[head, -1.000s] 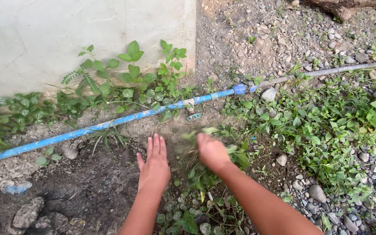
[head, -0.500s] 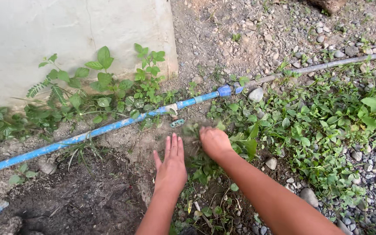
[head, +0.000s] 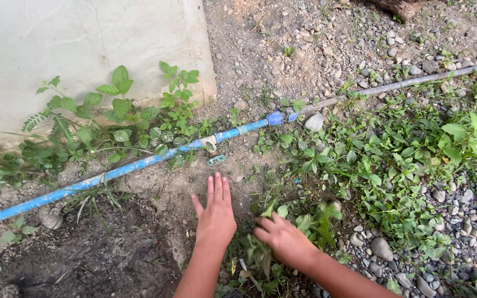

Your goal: The person pulls weeds and grass from the soil around a blue pipe and a building foundation using their hands.

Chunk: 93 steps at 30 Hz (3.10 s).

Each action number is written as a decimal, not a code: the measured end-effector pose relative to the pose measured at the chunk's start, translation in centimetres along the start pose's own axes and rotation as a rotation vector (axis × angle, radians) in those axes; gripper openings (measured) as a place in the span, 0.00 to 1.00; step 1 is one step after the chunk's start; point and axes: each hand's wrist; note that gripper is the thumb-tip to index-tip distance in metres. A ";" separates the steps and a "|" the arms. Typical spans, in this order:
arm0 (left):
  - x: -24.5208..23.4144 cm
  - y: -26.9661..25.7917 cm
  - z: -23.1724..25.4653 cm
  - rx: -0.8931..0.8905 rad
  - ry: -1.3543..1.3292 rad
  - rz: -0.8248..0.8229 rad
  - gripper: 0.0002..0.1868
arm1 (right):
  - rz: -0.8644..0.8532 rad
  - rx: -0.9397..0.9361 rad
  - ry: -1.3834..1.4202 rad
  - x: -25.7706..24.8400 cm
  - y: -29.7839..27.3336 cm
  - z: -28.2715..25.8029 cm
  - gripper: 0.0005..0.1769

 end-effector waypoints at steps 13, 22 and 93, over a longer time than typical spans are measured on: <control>0.0 -0.2 -0.4 -0.035 -0.039 -0.019 0.44 | -0.229 0.529 -0.367 2.3 8.6 5.0 0.24; -0.7 -0.8 -1.1 -0.023 -0.037 -0.017 0.47 | -0.431 0.407 -0.158 -1.9 6.9 5.4 0.10; 1.4 -6.3 -3.1 0.064 0.204 0.065 0.40 | -0.477 0.133 -0.472 1.9 5.8 3.4 0.07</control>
Point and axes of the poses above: each hand's wrist, its own y-axis towards the middle knuckle, its own x-axis out of the palm, z = x × y, and after that the axes turned 4 degrees about y, right-handed
